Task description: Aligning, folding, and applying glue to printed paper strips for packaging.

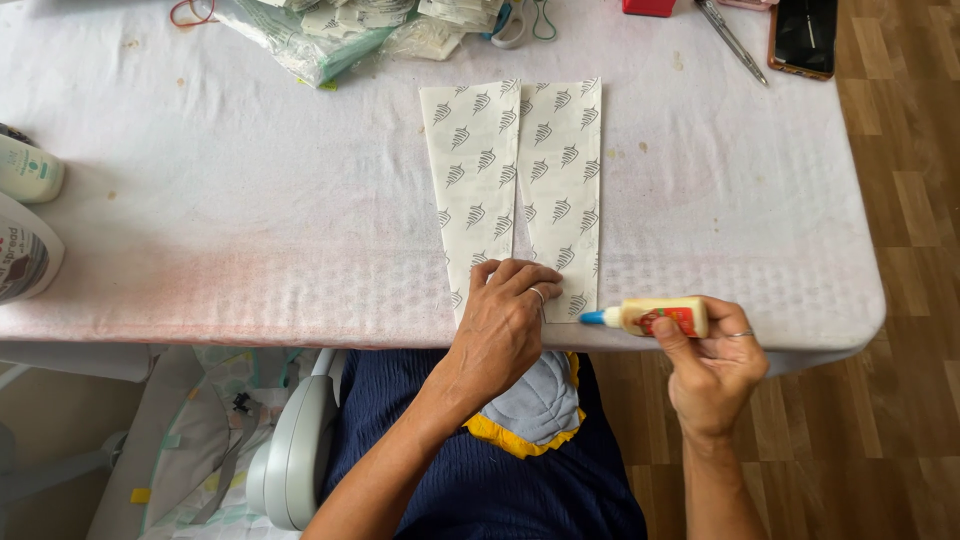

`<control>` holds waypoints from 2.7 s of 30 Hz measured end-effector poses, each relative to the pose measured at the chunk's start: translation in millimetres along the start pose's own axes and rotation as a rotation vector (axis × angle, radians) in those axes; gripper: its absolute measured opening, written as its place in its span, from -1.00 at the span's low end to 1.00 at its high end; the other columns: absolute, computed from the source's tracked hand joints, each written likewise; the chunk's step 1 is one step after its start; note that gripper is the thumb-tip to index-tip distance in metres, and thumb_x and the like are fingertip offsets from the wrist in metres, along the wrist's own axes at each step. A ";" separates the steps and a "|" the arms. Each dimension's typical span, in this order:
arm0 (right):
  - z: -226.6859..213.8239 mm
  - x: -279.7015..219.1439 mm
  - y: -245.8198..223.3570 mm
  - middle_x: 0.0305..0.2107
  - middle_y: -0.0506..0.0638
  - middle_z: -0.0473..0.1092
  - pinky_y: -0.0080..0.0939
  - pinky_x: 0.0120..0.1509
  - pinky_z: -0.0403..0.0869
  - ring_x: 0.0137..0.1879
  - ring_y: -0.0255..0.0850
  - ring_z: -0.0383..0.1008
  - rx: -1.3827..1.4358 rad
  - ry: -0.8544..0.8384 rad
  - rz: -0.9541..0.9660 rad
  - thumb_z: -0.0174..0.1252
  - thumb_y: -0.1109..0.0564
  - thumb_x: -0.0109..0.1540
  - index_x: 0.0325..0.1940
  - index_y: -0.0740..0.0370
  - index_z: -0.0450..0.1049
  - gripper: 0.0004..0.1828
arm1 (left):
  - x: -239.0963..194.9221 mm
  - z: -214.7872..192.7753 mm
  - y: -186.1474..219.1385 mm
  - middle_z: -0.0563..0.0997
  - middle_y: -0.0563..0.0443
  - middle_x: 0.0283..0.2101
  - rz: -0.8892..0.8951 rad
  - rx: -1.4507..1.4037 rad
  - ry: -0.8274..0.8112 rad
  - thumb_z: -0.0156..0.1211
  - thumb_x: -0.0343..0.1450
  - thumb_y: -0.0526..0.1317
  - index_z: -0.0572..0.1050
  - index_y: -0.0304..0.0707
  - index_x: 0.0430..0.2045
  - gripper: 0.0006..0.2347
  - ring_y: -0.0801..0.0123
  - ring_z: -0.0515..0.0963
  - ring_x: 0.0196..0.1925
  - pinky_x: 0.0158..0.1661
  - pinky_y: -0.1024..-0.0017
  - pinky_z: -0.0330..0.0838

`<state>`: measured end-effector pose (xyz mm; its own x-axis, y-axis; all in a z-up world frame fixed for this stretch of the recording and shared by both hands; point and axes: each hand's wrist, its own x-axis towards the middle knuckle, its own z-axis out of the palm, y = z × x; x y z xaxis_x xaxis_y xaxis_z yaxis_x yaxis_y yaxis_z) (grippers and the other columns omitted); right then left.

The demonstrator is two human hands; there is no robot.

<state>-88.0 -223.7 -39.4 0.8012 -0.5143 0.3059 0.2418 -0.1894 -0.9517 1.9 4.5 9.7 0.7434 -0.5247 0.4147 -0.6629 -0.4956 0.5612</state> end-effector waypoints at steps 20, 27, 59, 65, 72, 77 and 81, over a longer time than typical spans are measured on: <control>80.7 -3.8 -48.3 -0.42 0.27 0.53 -0.09 -0.08 0.59 -0.19 -0.17 0.58 0.002 -0.268 -0.120 0.37 0.41 0.11 -0.15 0.54 0.46 -0.72 | -44.6 -66.7 -45.7 0.63 -0.02 -0.05 -0.110 -0.111 -0.028 0.49 0.16 -0.28 0.64 -0.23 -0.24 -0.70 0.13 0.48 0.08 0.04 0.30 0.31; 111.7 -9.8 -55.3 -0.45 0.28 0.55 -0.14 -0.10 0.57 -0.21 -0.18 0.59 0.013 -0.330 -0.186 0.37 0.42 0.10 -0.17 0.54 0.48 -0.73 | -43.4 -75.2 -39.9 0.63 -0.13 -0.04 -0.134 -0.202 -0.025 0.48 0.14 -0.29 0.63 -0.32 -0.22 -0.66 0.04 0.48 0.11 0.08 0.20 0.29; 59.0 -10.1 -24.6 -0.28 0.15 0.52 -0.17 0.06 0.57 -0.07 -0.22 0.54 0.061 -0.121 0.007 0.31 0.33 0.21 0.03 0.43 0.42 -0.67 | -45.6 -55.9 -41.6 0.69 0.01 -0.16 -0.190 -0.157 0.133 0.06 0.35 -0.50 0.67 -0.24 -0.36 -0.77 0.20 0.54 0.01 0.00 0.35 0.31; -4.7 54.6 -39.1 0.27 0.09 0.40 -0.41 0.21 0.57 0.13 -0.36 0.45 0.125 -0.033 0.185 0.21 0.24 0.27 0.44 0.40 0.29 -0.36 | -43.5 -46.3 -45.8 0.61 -0.02 -0.10 -0.063 -0.008 0.141 -0.01 0.30 -0.59 0.58 -0.38 -0.24 -0.73 0.11 0.39 -0.12 -0.23 0.23 0.29; -16.8 98.3 -59.9 -0.25 0.10 0.51 -0.41 -0.08 0.48 -0.16 -0.29 0.53 -0.598 -0.210 0.087 0.37 0.28 0.30 0.16 0.32 0.48 -0.63 | -22.5 -23.2 6.2 0.45 -0.40 0.09 0.132 -0.245 0.160 0.08 0.46 -0.56 0.44 -0.52 -0.10 -0.83 -0.14 0.49 0.15 0.19 0.08 0.48; 18.6 56.3 -73.1 0.13 0.17 0.43 0.14 0.41 0.42 0.23 0.13 0.49 -0.678 -0.453 -0.640 0.31 0.26 0.23 0.12 0.25 0.58 -0.65 | -21.2 -5.9 17.4 0.50 -0.36 0.11 0.078 -0.189 0.025 0.18 0.38 -0.43 0.46 -0.39 -0.05 -0.75 -0.16 0.52 0.24 0.37 -0.04 0.17; 36.0 23.7 -56.9 0.14 0.07 0.47 0.05 0.50 0.35 0.25 0.02 0.50 -0.531 -0.571 -0.589 0.36 0.17 0.14 0.07 0.18 0.60 -0.61 | -25.5 -4.6 17.3 0.51 -0.39 0.07 0.068 -0.153 -0.014 0.21 0.38 -0.44 0.45 -0.42 -0.02 -0.72 -0.16 0.51 0.26 0.39 -0.07 0.12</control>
<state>-63.1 -195.0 21.0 0.8094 0.2399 0.5360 0.5228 -0.7102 -0.4715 -28.1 12.5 12.1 0.6954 -0.5637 0.4458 -0.6895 -0.3483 0.6351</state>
